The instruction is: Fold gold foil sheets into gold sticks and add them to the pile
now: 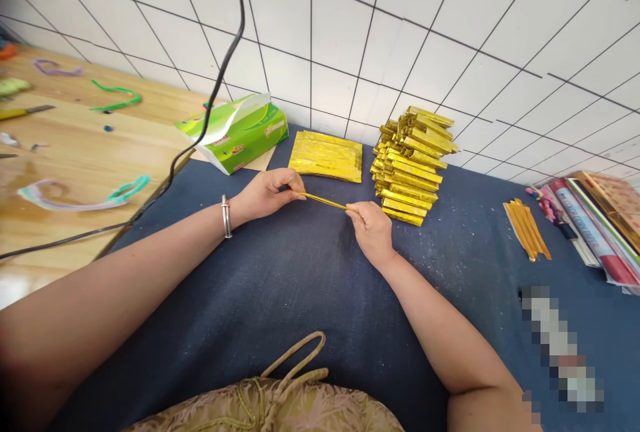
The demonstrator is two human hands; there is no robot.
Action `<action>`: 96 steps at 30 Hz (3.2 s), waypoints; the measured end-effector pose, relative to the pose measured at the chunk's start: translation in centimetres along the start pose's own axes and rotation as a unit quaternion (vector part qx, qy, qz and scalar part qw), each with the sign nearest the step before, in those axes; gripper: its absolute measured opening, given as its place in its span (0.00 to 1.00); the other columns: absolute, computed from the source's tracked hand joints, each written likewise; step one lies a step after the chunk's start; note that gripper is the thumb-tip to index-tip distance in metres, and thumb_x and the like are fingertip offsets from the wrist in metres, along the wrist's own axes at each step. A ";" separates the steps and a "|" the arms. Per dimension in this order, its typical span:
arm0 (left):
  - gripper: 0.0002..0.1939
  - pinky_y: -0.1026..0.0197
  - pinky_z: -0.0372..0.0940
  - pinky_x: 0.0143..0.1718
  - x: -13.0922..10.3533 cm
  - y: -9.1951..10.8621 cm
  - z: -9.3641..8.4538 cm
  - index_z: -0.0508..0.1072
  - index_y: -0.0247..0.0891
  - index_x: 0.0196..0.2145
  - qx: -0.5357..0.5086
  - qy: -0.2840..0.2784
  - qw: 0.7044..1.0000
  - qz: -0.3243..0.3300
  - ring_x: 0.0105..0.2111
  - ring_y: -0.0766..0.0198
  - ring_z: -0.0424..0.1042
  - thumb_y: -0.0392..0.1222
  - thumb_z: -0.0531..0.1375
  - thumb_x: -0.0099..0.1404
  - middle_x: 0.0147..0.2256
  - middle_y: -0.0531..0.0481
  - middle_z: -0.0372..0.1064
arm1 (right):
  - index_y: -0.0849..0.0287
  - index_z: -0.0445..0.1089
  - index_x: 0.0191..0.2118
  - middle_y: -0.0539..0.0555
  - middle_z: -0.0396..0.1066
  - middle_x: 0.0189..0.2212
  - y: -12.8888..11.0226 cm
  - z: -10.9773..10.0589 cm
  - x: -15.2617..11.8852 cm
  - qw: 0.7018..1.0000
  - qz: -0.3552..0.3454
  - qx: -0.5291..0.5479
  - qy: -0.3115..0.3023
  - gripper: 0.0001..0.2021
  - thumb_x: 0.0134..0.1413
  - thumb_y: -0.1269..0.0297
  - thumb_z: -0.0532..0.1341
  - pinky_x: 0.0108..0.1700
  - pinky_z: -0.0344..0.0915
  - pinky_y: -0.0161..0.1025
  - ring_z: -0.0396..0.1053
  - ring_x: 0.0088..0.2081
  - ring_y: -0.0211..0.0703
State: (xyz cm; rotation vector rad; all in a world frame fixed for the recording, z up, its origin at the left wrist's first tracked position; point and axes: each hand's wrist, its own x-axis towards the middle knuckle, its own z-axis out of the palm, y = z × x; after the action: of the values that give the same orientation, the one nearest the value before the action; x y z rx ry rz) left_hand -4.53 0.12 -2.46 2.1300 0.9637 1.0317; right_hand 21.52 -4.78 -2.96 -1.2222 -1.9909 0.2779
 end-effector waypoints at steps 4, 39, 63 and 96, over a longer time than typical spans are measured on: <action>0.08 0.65 0.62 0.34 0.0 0.3 0.0 0.67 0.36 0.27 0.018 -0.015 1.000 -0.013 0.29 0.69 0.66 0.41 0.59 0.61 0.28 0.53 0.67 | 0.55 0.72 0.38 0.52 0.74 0.34 0.2 -0.1 0.0 1.000 -0.012 -0.002 -0.001 0.08 0.59 0.62 0.56 0.41 0.67 0.42 0.70 0.37 0.43; 0.04 0.68 0.61 0.29 0.1 0.6 0.7 0.66 0.34 0.33 -0.170 -0.019 0.978 -0.121 0.24 0.71 0.67 0.37 0.58 0.60 0.24 0.56 0.65 | 0.57 0.69 0.33 0.50 0.69 0.29 -0.4 -0.4 0.6 0.996 0.044 -0.003 -0.076 0.07 0.58 0.62 0.55 0.36 0.60 0.36 0.67 0.32 0.41; 0.07 0.67 0.57 0.31 -0.4 2.5 1.7 0.68 0.38 0.31 0.122 -0.080 0.989 -0.022 0.28 0.68 0.65 0.41 0.53 0.65 0.27 0.55 0.66 | 0.55 0.68 0.46 0.55 0.71 0.40 -0.7 0.2 0.6 0.993 -0.060 -0.060 -0.085 0.12 0.60 0.59 0.55 0.47 0.60 0.44 0.65 0.43 0.46; 0.08 0.69 0.58 0.28 -0.4 3.2 1.9 0.68 0.38 0.34 0.044 -0.153 0.987 -0.032 0.24 0.71 0.66 0.38 0.50 0.65 0.26 0.55 0.68 | 0.56 0.70 0.40 0.50 0.69 0.25 -1.1 0.1 0.5 0.987 -0.012 -0.018 -0.159 0.13 0.63 0.60 0.50 0.36 0.60 0.36 0.66 0.31 0.40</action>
State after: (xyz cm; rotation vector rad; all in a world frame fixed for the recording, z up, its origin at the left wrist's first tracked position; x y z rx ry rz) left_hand -2.03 -2.36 -1.22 2.2300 0.9323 0.6165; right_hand 20.62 -4.93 -2.18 -1.2351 -2.2898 0.4502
